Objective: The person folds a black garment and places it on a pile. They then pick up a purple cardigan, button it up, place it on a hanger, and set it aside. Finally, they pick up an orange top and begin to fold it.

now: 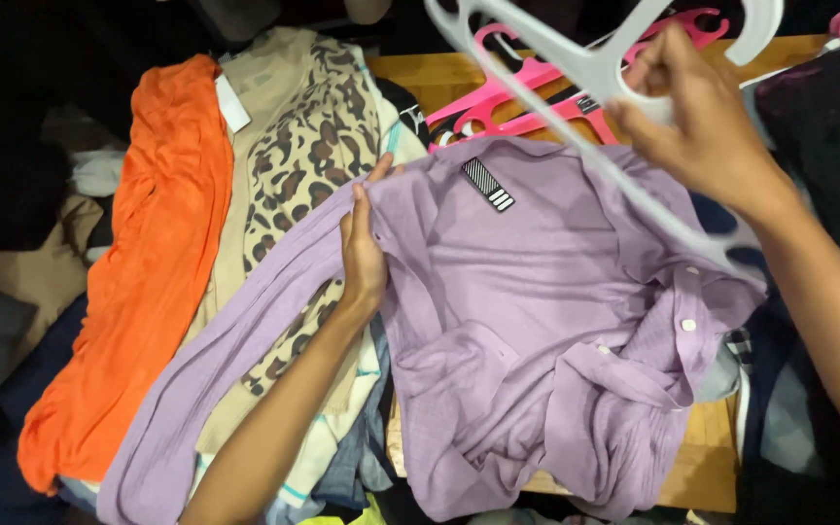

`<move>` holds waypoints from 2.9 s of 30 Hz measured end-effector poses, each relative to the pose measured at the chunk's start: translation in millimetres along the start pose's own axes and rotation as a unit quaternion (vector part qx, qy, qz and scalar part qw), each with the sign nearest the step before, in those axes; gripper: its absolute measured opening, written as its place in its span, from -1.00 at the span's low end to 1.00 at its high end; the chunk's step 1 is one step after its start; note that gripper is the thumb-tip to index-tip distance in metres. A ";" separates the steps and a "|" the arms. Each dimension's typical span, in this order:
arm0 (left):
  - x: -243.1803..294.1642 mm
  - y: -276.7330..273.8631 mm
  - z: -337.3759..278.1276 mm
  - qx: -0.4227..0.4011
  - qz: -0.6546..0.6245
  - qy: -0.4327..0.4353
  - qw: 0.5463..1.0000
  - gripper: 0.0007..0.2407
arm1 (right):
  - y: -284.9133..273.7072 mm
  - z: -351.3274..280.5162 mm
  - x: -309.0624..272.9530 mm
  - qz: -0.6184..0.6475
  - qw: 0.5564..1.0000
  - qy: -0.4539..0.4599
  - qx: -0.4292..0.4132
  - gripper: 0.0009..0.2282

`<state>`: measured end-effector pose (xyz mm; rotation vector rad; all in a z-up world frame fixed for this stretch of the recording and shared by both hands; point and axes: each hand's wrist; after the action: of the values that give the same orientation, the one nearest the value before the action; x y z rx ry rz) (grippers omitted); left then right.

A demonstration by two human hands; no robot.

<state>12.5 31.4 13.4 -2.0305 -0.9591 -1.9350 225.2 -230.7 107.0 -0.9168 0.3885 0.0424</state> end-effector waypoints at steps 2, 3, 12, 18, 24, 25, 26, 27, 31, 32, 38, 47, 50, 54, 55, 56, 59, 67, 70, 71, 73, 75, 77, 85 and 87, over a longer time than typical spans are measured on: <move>0.9 0.2 0.6 0.102 0.020 -0.073 0.992 -0.42 | -4.7 -5.5 -29.6 0.131 0.988 0.082 -0.003 -0.86; 1.5 1.0 1.7 0.199 0.039 -0.145 0.968 -0.36 | -7.8 -8.2 -44.0 0.256 0.953 0.163 -0.006 -0.82; 5.5 -0.7 1.6 0.190 0.095 -0.161 0.964 -0.24 | -24.6 -48.4 -15.8 -0.115 0.961 0.224 -0.116 -0.71; 10.5 7.1 -14.5 0.148 0.189 -0.135 0.961 -0.12 | 5.6 -64.3 32.2 0.059 0.974 0.165 -0.140 -0.77; -26.7 -1.9 -24.7 -0.115 0.315 0.140 0.932 -0.30 | 35.7 -64.1 39.2 0.083 0.977 0.143 -0.135 -0.76; -16.4 8.5 -31.4 -0.116 0.316 0.140 0.931 -0.30 | 38.1 -62.7 35.3 0.084 0.977 0.143 -0.134 -0.76; -6.2 19.0 -38.2 -0.170 0.398 0.179 0.884 -0.25 | 40.2 -61.4 31.3 0.106 0.978 0.150 -0.101 -0.77; 4.0 29.7 -44.9 -0.223 0.474 0.216 0.824 -0.11 | 42.1 -60.1 27.4 0.128 0.977 0.158 -0.068 -0.78; -28.0 34.5 -48.8 -0.314 0.545 0.234 0.741 -0.24 | 64.9 -66.1 28.7 0.176 0.970 0.166 0.000 -0.75; -37.9 35.1 -47.4 -0.328 0.489 0.335 0.736 -0.45 | 70.8 -69.1 33.5 0.184 0.970 0.157 0.012 -0.73; -15.6 32.6 -44.9 -0.240 0.444 0.436 0.745 -0.59 | 76.9 -70.9 35.8 0.222 0.967 0.113 0.061 -0.60; 18.6 -1.1 -19.0 0.165 0.493 0.338 0.784 -0.77 | 56.5 -52.0 -10.0 0.213 0.971 0.044 0.098 -0.54; 0.9 -24.5 2.0 0.158 0.439 0.241 0.851 -0.77 | 55.7 -53.0 -4.3 0.206 0.971 0.037 0.113 -0.52; -12.0 -36.1 17.7 0.180 0.368 0.201 0.890 -0.74 | 54.1 -57.3 2.8 0.217 0.966 0.041 0.132 -0.48; -2.3 -35.3 14.1 0.180 0.368 0.201 0.890 -0.74 | 54.8 -60.0 6.1 0.217 0.966 0.042 0.133 -0.48; 7.7 -34.5 10.4 0.190 0.360 0.210 0.889 -0.74 | 55.3 -62.2 9.3 0.216 0.966 0.037 0.135 -0.49; 18.4 -28.8 3.2 0.199 0.336 0.216 0.895 -0.72 | 59.2 -64.3 11.4 0.214 0.967 0.028 0.137 -0.50; 31.3 1.7 -15.1 0.166 0.467 0.356 0.792 -0.66 | 64.1 -59.8 1.1 0.150 0.982 0.008 0.111 -0.47; 14.1 -1.7 -10.6 0.024 0.606 0.422 0.674 -0.72 | 67.0 -62.0 1.6 0.169 0.980 0.017 0.104 -0.49; 5.3 -4.8 -6.4 0.007 0.605 0.426 0.673 -0.75 | 65.9 -61.4 0.3 0.162 0.982 0.011 0.099 -0.49; -2.3 -9.6 -2.3 -0.010 0.604 0.429 0.672 -0.78 | 64.6 -61.3 -0.5 0.156 0.983 0.007 0.094 -0.49; 1.6 -12.7 -0.7 -0.023 0.586 0.397 0.706 -0.86 | 63.3 -61.2 0.8 0.076 0.995 0.001 0.061 -0.47; 12.2 -9.5 -7.6 -0.008 0.593 0.366 0.717 -0.83 | 41.4 -54.7 2.3 0.075 0.996 0.032 0.030 -0.51; 8.9 -21.1 -3.4 0.051 0.546 0.292 0.784 -0.90 | 14.4 -95.1 136.9 0.372 0.871 0.254 0.196 -0.81; 6.3 -24.9 -1.9 0.084 0.494 0.204 0.841 -0.93 | 19.1 -104.3 155.8 0.464 0.755 0.364 0.286 -0.84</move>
<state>-3.3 51.8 12.2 -1.4222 0.0706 -1.4772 333.9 -320.3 -18.1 -0.0034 1.4860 0.4636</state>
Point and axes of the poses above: each hand's wrist, its own z-axis towards the middle knuckle, its own y-axis out of the palm, x = y × z, and after that the axes turned 12 degrees about -y, right-handed
